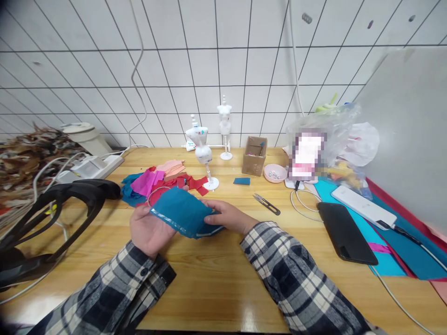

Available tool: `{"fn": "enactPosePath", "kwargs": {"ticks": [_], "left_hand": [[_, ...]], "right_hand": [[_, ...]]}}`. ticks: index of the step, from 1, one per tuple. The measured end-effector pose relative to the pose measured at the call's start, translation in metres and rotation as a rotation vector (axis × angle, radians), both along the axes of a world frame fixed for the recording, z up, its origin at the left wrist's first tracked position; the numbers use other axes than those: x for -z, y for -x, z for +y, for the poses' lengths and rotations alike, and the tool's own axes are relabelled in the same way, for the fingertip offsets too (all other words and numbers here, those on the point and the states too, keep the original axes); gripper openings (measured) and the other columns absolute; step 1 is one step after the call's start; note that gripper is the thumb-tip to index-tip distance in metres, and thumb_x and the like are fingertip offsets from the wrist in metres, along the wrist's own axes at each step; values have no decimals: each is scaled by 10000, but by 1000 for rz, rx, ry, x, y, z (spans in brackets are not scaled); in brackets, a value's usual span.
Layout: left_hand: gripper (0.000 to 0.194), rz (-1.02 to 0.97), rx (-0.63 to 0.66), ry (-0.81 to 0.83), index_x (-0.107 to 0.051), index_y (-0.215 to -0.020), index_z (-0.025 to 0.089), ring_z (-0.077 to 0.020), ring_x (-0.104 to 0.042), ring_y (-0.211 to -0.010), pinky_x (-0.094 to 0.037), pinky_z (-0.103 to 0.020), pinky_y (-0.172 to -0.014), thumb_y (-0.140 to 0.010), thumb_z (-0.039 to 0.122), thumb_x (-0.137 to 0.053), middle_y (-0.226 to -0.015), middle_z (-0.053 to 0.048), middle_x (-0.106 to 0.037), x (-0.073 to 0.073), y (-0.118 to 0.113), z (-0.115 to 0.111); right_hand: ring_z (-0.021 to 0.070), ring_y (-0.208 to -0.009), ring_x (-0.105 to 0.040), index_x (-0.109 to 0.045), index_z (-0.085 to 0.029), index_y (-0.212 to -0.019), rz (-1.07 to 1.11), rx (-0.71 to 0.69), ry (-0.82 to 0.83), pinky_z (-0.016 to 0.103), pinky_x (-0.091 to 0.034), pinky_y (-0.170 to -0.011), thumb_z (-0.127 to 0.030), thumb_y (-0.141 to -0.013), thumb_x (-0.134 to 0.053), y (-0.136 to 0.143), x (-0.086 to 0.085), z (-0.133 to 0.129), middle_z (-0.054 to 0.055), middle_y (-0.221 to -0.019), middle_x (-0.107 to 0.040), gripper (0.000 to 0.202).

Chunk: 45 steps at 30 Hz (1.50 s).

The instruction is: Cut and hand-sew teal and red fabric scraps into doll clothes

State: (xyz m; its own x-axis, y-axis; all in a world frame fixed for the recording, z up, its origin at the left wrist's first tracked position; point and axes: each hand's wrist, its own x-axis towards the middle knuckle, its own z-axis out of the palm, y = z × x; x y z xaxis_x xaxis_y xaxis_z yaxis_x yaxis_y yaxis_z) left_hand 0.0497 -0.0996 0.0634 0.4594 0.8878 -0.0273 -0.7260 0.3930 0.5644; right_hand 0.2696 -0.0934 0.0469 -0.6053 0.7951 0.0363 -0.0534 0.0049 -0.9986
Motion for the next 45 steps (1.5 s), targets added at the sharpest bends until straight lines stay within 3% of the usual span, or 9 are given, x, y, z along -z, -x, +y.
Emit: {"fn": "enactPosePath", "kwargs": {"ticks": [4,6,10,12,18,24,29,39,45], "left_hand": [[246,194,-10,-117,-651,-870,171,-325,-634,-1015,-456,-532,-948,-748,353,-538,-994,-108,-703,1,9,10],[317,395,-50,-243,-575,-666,171,-286,-652,-907,-493,-488,-888,-818,444,-520,-914,-101,-697,4,18,17],[432,959,-446,-629,-522,-629,180,-223,-619,-902,-476,-371,-868,-908,503,-452,-896,-85,-686,12,28,26],[344,1183,-508,-849,-561,-683,181,-205,-610,-871,-471,-343,-841,-896,447,-513,-885,-73,-677,14,24,25],[185,1407,58,-1364,-673,-921,216,-204,-609,-962,-466,-341,-881,-844,381,-635,-986,-65,-686,18,-5,13],[250,1624,99,-1438,-702,-903,245,-220,-603,-988,-427,-393,-916,-882,454,-567,-1035,-47,-691,24,-4,16],[300,1720,2,-1406,-687,-791,218,-215,-608,-894,-440,-391,-844,-870,483,-570,-898,-46,-689,24,-8,13],[149,1598,25,-1340,-725,-958,289,-242,-549,-1144,-435,-426,-997,-839,319,-641,-1219,-60,-607,37,7,25],[172,1606,-13,-1275,-725,-948,263,-233,-562,-1139,-449,-418,-1002,-870,299,-577,-1222,-69,-602,34,15,28]], "right_hand": [[153,-780,-611,-629,-180,-939,-188,25,-20,256,-474,-699,-480,-799,-648,-39,-16,1,11,-888,-666,332],[157,-787,-610,-625,-178,-963,-366,61,-105,252,-465,-686,-461,-855,-584,-56,-22,-1,23,-908,-669,306],[190,-845,-617,-640,-209,-988,-802,38,-274,278,-445,-717,-401,-889,-527,-63,-16,-4,38,-956,-686,243],[216,-874,-621,-651,-223,-983,-984,25,-341,295,-432,-725,-386,-864,-550,-59,-9,-4,50,-965,-694,226],[242,-891,-632,-646,-252,-1046,-1184,103,-367,294,-410,-686,-455,-804,-604,-65,0,-1,59,-987,-705,319],[191,-814,-629,-648,-264,-1080,-1082,168,-353,263,-411,-668,-435,-777,-649,-70,-5,-1,22,-920,-709,348],[171,-723,-604,-676,-221,-895,-1153,671,-328,266,-368,-592,-439,-891,-474,-96,-17,-3,26,-811,-693,297],[257,-900,-611,-631,-182,-914,-1562,469,-334,301,-363,-631,-387,-835,-575,-130,6,-10,107,-989,-656,227],[234,-815,-625,-633,-197,-880,-1307,576,-216,304,-417,-648,-366,-833,-584,-126,-21,-20,77,-858,-682,182]]}}
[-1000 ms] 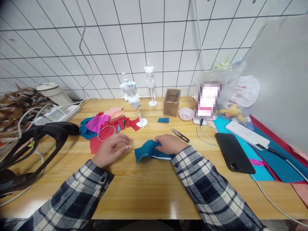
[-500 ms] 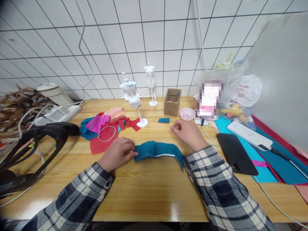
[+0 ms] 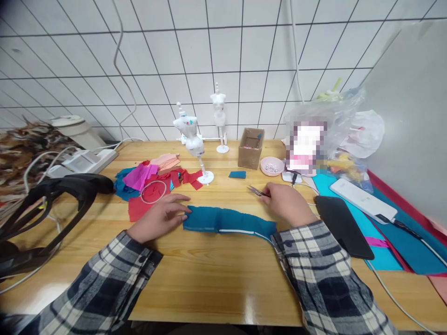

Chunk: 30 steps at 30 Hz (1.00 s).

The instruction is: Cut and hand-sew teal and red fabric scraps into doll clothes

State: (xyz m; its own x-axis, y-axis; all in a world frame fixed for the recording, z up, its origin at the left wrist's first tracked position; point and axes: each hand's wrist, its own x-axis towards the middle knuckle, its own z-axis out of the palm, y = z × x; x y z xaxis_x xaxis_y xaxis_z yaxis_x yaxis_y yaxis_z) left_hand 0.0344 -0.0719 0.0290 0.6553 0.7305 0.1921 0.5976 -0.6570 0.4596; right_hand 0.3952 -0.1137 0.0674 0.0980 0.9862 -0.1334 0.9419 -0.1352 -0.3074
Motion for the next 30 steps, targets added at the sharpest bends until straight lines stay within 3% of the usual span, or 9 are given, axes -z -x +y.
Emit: {"fn": "enactPosePath", "kwargs": {"ticks": [2,5,10,14,19,21,24,26,30], "left_hand": [[186,-15,-29,3,-717,-955,253,-236,-567,-1132,-455,-419,-998,-861,358,-594,-1214,-75,-606,1,-2,-1],[255,30,-44,-4,-695,-1012,260,-266,-540,-1178,-441,-452,-1013,-814,415,-653,-1247,-83,-592,5,-4,-2],[293,82,-58,24,-676,-1058,259,-269,-524,-1208,-431,-457,-1023,-809,413,-657,-1308,-94,-554,5,4,1],[311,86,-55,19,-675,-1065,249,-276,-516,-1219,-424,-459,-1032,-808,423,-650,-1304,-102,-553,3,7,2],[294,56,-83,24,-660,-1090,237,-264,-532,-1202,-428,-445,-1034,-847,386,-590,-1291,-102,-561,2,-2,-4],[299,25,-102,24,-654,-1094,229,-254,-536,-1196,-431,-431,-1033,-867,400,-561,-1277,-104,-569,1,-8,-7],[363,30,-125,21,-644,-1118,238,-260,-526,-1205,-426,-435,-1032,-863,481,-558,-1274,-101,-570,1,-15,-10],[419,82,-139,11,-638,-1130,249,-281,-508,-1221,-413,-464,-1032,-829,536,-587,-1292,-100,-560,2,-17,-12],[447,148,-172,-22,-632,-1129,269,-309,-472,-1252,-386,-508,-1030,-779,548,-645,-1334,-95,-529,5,-13,-11]], "right_hand": [[183,-801,-633,-616,-204,-930,389,-93,-6,274,-465,-680,-398,-820,-612,21,-13,-11,48,-891,-685,223],[132,-652,-622,-601,-199,-1028,813,-247,317,241,-490,-593,-415,-841,-577,53,-21,-25,17,-795,-672,286],[113,-579,-590,-658,-190,-982,693,-364,626,212,-463,-512,-363,-764,-657,49,6,-20,11,-777,-681,279],[157,-723,-628,-690,-190,-988,606,-429,509,236,-488,-614,-356,-768,-646,13,15,-8,31,-831,-704,279],[179,-853,-651,-683,-206,-1077,664,-450,357,269,-507,-723,-418,-795,-635,12,-7,-13,49,-1004,-711,355],[187,-899,-660,-655,-222,-1161,657,-335,127,288,-513,-762,-422,-845,-588,31,-11,-16,60,-1061,-707,381],[214,-998,-633,-655,-222,-1191,364,-216,-294,327,-485,-856,-309,-902,-537,66,-3,-18,78,-1101,-692,324],[231,-1003,-626,-661,-226,-1189,224,-324,-328,347,-479,-859,-285,-913,-531,79,8,-17,81,-1080,-695,310],[214,-999,-639,-672,-235,-1168,253,-436,-211,332,-479,-878,-294,-891,-592,78,26,-12,47,-1099,-707,294]]}}
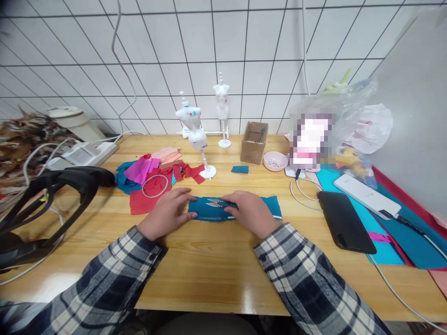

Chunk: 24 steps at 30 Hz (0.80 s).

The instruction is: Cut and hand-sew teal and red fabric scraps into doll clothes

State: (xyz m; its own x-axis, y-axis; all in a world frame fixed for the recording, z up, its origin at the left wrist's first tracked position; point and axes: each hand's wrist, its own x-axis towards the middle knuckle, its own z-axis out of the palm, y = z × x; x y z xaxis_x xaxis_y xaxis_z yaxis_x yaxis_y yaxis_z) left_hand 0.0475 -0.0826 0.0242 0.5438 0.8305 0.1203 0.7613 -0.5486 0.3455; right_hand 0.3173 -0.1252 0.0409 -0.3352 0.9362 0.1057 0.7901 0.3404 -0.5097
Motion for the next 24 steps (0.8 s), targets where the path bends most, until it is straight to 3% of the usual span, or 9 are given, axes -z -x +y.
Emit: {"fn": "enactPosePath", "kwargs": {"ticks": [5,11,19,24], "left_hand": [[434,-24,-2,21,-633,-1127,269,-302,-478,-1249,-389,-489,-1034,-768,510,-668,-1350,-97,-514,3,4,3],[352,-34,-17,39,-650,-1120,272,-285,-495,-1241,-394,-476,-1034,-829,462,-600,-1344,-87,-530,6,6,6],[466,19,-54,37,-645,-1154,279,-307,-453,-1290,-366,-511,-1054,-803,580,-588,-1372,-92,-511,0,14,9],[543,-68,-22,39,-639,-1173,252,-308,-461,-1284,-374,-483,-1068,-756,601,-635,-1375,-100,-514,-7,16,10]], "right_hand": [[201,-990,-626,-674,-232,-1173,66,14,-77,318,-469,-874,-319,-918,-561,8,5,5,54,-1076,-705,292],[206,-983,-602,-658,-214,-1206,-47,-57,-90,327,-448,-879,-324,-946,-515,28,17,10,75,-1046,-692,316],[206,-977,-571,-674,-198,-1175,-90,-73,-86,326,-435,-881,-300,-932,-538,19,23,11,78,-1048,-661,296],[209,-967,-549,-673,-205,-1166,-118,-102,-108,349,-423,-902,-320,-910,-578,19,22,8,84,-1028,-643,297]]}}
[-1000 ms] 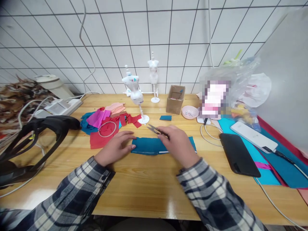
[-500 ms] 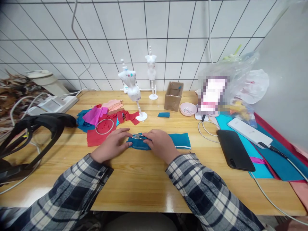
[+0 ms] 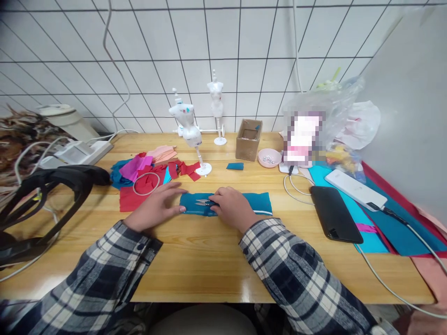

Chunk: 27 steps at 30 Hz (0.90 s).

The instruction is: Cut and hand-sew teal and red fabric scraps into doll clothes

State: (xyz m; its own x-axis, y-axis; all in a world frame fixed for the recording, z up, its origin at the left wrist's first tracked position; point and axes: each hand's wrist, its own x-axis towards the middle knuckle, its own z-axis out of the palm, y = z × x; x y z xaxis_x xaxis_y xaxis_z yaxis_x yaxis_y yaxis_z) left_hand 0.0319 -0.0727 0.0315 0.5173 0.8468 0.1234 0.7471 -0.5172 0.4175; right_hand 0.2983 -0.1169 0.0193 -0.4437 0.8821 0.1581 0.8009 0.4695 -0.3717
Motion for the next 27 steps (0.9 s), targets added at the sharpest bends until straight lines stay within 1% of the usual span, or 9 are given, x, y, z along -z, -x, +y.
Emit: {"fn": "enactPosePath", "kwargs": {"ticks": [7,9,11,15,18,21,23,25,27], "left_hand": [[458,-115,-44,-50,-668,-1103,234,-270,-524,-1206,-393,-456,-1060,-789,566,-621,-1281,-89,-590,-4,3,3],[408,-124,-77,-75,-682,-1058,232,-259,-560,-1145,-417,-444,-1034,-814,549,-599,-1192,-81,-636,-8,10,6],[363,-101,-125,-105,-694,-1003,240,-262,-588,-1078,-444,-446,-992,-821,536,-590,-1102,-70,-669,-12,23,10],[336,-11,-297,-118,-700,-965,220,-301,-607,-995,-462,-507,-924,-826,499,-575,-1023,-67,-696,-15,64,20],[339,65,-332,-81,-708,-971,196,-316,-604,-1020,-450,-499,-946,-813,463,-572,-1030,-82,-696,-9,82,21],[361,126,-357,-101,-705,-1003,215,-311,-607,-1037,-459,-463,-936,-802,482,-568,-1049,-86,-694,-7,75,19],[399,121,-348,-195,-674,-1102,231,-301,-594,-1064,-443,-451,-951,-832,491,-539,-1120,-83,-677,-10,61,20],[372,135,-280,-289,-663,-1139,231,-287,-570,-1115,-407,-437,-995,-879,437,-496,-1181,-80,-657,-13,43,23],[367,230,-174,-311,-660,-1171,215,-289,-539,-1168,-387,-433,-1014,-879,379,-509,-1241,-92,-636,-13,26,31]], "right_hand": [[196,-1013,-593,-674,-192,-1154,133,-26,45,332,-430,-916,-292,-959,-475,-7,0,3,81,-1091,-683,296],[179,-1041,-601,-659,-193,-1169,184,-36,57,305,-435,-916,-277,-968,-447,-12,-6,2,67,-1131,-684,304],[172,-1035,-612,-665,-200,-1135,173,22,65,289,-442,-886,-282,-975,-418,-20,-13,0,59,-1120,-690,305],[240,-833,-644,-678,-189,-863,-188,340,207,326,-424,-676,-362,-961,-394,-41,-25,-5,95,-863,-711,347],[251,-786,-643,-633,-198,-871,-340,404,308,304,-347,-576,-385,-948,-399,-54,-26,-7,97,-856,-706,309],[241,-780,-644,-606,-204,-907,-348,449,288,294,-292,-545,-385,-939,-421,-58,-26,-7,86,-877,-705,260],[235,-778,-643,-613,-211,-885,-345,466,263,291,-269,-536,-388,-933,-435,-58,-29,-6,78,-867,-706,256],[227,-785,-642,-629,-216,-861,-339,478,193,289,-256,-537,-393,-940,-426,-57,-32,-5,70,-863,-710,280],[213,-780,-640,-637,-220,-841,-326,499,91,287,-247,-541,-387,-945,-420,-57,-35,-4,56,-863,-713,293]]}}
